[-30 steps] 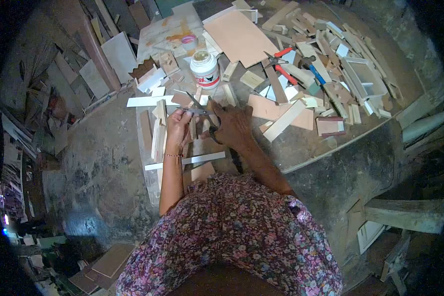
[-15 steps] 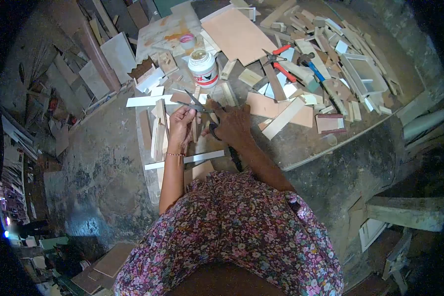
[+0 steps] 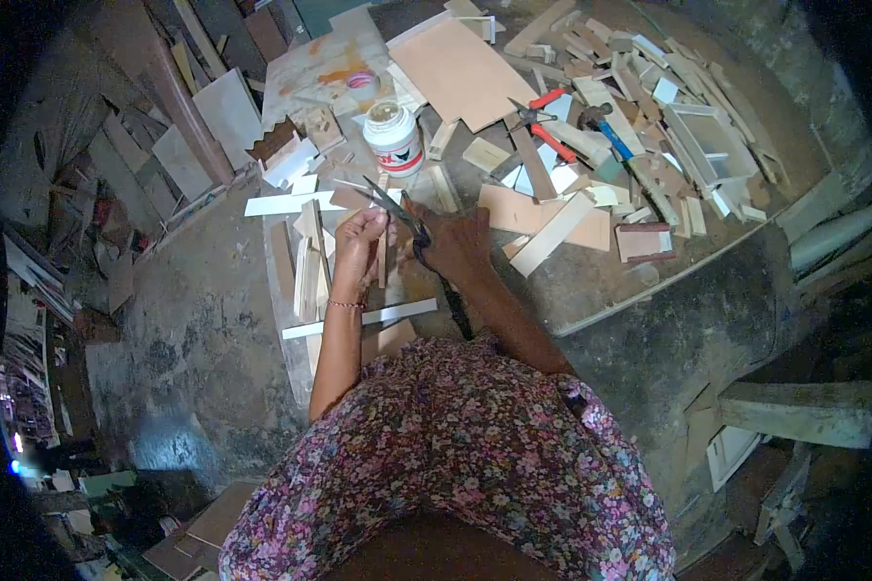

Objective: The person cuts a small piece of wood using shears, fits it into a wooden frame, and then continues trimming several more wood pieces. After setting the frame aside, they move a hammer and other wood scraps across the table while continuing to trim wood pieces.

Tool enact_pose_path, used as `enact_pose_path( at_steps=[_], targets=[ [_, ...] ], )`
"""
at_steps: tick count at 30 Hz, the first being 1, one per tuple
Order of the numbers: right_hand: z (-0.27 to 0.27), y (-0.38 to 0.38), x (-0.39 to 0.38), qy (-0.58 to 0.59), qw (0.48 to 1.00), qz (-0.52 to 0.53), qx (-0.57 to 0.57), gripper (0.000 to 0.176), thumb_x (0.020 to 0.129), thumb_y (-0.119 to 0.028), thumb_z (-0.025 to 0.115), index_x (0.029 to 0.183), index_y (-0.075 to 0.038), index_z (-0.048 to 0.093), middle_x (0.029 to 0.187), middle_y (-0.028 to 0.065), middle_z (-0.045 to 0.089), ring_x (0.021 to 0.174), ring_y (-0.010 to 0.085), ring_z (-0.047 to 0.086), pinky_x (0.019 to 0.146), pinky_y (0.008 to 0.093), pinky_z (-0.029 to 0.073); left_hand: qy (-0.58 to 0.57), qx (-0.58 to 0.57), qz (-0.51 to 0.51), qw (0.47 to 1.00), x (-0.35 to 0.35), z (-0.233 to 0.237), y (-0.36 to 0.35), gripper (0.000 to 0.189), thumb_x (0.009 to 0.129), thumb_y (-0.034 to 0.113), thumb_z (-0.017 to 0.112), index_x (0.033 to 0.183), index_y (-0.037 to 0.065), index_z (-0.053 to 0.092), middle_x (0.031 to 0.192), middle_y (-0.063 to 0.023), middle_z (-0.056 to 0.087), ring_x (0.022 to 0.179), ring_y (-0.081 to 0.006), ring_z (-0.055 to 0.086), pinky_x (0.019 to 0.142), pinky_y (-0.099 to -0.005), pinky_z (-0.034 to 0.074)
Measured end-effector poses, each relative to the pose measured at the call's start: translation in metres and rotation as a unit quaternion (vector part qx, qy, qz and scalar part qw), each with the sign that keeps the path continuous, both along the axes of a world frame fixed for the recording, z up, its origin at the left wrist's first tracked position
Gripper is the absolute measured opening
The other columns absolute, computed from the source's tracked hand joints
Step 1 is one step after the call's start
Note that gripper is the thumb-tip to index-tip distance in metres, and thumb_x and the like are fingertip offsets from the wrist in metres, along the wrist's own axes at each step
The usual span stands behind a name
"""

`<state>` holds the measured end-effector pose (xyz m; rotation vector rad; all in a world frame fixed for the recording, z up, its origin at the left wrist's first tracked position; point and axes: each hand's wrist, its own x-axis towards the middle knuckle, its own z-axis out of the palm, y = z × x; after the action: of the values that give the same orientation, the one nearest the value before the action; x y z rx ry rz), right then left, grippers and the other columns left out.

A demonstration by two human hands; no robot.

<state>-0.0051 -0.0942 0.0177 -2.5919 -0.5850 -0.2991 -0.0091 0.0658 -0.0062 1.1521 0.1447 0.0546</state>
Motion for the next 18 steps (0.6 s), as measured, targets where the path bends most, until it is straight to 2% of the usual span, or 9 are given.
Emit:
enact_pose_path(
  at_steps=[1, 4, 7, 9, 11, 13, 16, 18],
  targets=[
    [-0.001, 0.000, 0.000, -0.024, 0.999, -0.001, 0.022, 0.069, 0.054, -0.055, 0.068, 0.109, -0.014, 0.058, 0.067, 0.0127, 0.062, 0.060, 0.0234, 0.057, 0.064, 0.0345, 0.028, 0.003, 0.007, -0.006, 1.000, 0.001, 0.000, 0.000, 0.010, 0.083, 0.008, 0.053, 0.088, -0.001, 0.055, 0.072, -0.0079, 0.058, 0.057, -0.0122, 0.054, 0.051, -0.0258, 0.048],
    [0.005, -0.005, 0.002, -0.035, 0.999, 0.025, 0.013, 0.070, 0.055, -0.055, 0.068, 0.110, -0.013, 0.057, 0.070, 0.0120, 0.063, 0.059, 0.0231, 0.057, 0.061, 0.0356, 0.033, 0.019, -0.003, -0.046, 0.999, 0.003, -0.005, 0.002, 0.013, 0.085, 0.010, 0.050, 0.089, -0.002, 0.055, 0.074, -0.0092, 0.058, 0.059, -0.0138, 0.055, 0.054, -0.0252, 0.048],
    [-0.011, -0.006, 0.017, 0.053, 0.998, 0.013, 0.012, 0.051, 0.066, -0.041, 0.067, 0.112, -0.021, 0.055, 0.073, 0.0106, 0.063, 0.061, 0.0277, 0.059, 0.059, 0.0384, 0.039, 0.045, -0.023, -0.089, 0.995, 0.002, 0.010, -0.001, 0.019, 0.087, 0.010, 0.045, 0.094, -0.005, 0.054, 0.080, -0.0109, 0.059, 0.070, -0.0170, 0.059, 0.063, -0.0284, 0.050],
    [-0.018, -0.006, 0.024, 0.120, 0.986, -0.018, 0.115, 0.049, 0.068, -0.037, 0.068, 0.110, -0.016, 0.056, 0.071, 0.0108, 0.063, 0.060, 0.0235, 0.059, 0.055, 0.0339, 0.042, 0.045, -0.061, -0.102, 0.992, 0.004, 0.013, -0.003, 0.023, 0.088, 0.010, 0.042, 0.097, -0.008, 0.053, 0.084, -0.0124, 0.059, 0.076, -0.0194, 0.060, 0.069, -0.0317, 0.052],
    [-0.023, -0.008, 0.032, 0.198, 0.951, -0.015, 0.239, 0.048, 0.069, -0.030, 0.069, 0.110, -0.010, 0.055, 0.069, 0.0093, 0.062, 0.060, 0.0179, 0.059, 0.052, 0.0289, 0.043, 0.027, -0.127, -0.101, 0.986, 0.010, 0.006, -0.004, 0.026, 0.090, 0.011, 0.038, 0.099, -0.009, 0.051, 0.087, -0.0141, 0.059, 0.079, -0.0218, 0.061, 0.071, -0.0351, 0.052],
    [-0.026, -0.010, 0.038, 0.283, 0.881, 0.022, 0.378, 0.050, 0.070, -0.021, 0.072, 0.112, -0.002, 0.054, 0.066, 0.0061, 0.061, 0.059, 0.0107, 0.057, 0.051, 0.0233, 0.042, 0.043, -0.150, -0.084, 0.984, 0.012, 0.010, -0.005, 0.027, 0.090, 0.011, 0.038, 0.101, -0.010, 0.051, 0.089, -0.0140, 0.058, 0.078, -0.0214, 0.061, 0.069, -0.0341, 0.052],
    [-0.020, -0.003, 0.038, 0.301, 0.809, 0.059, 0.502, 0.048, 0.071, -0.012, 0.071, 0.112, 0.002, 0.052, 0.070, 0.0035, 0.062, 0.062, 0.0084, 0.056, 0.053, 0.0198, 0.042, 0.036, -0.173, -0.083, 0.981, 0.015, 0.006, -0.006, 0.027, 0.090, 0.011, 0.037, 0.103, -0.009, 0.050, 0.089, -0.0132, 0.059, 0.074, -0.0196, 0.060, 0.065, -0.0317, 0.051],
    [-0.028, 0.007, 0.039, 0.291, 0.795, 0.092, 0.524, 0.049, 0.070, -0.012, 0.072, 0.112, 0.002, 0.051, 0.072, 0.0038, 0.062, 0.063, 0.0080, 0.056, 0.055, 0.0194, 0.043, 0.031, -0.182, -0.068, 0.980, 0.016, 0.005, -0.009, 0.027, 0.090, 0.012, 0.037, 0.103, -0.009, 0.050, 0.088, -0.0125, 0.059, 0.071, -0.0179, 0.059, 0.062, -0.0297, 0.050]
  ],
)
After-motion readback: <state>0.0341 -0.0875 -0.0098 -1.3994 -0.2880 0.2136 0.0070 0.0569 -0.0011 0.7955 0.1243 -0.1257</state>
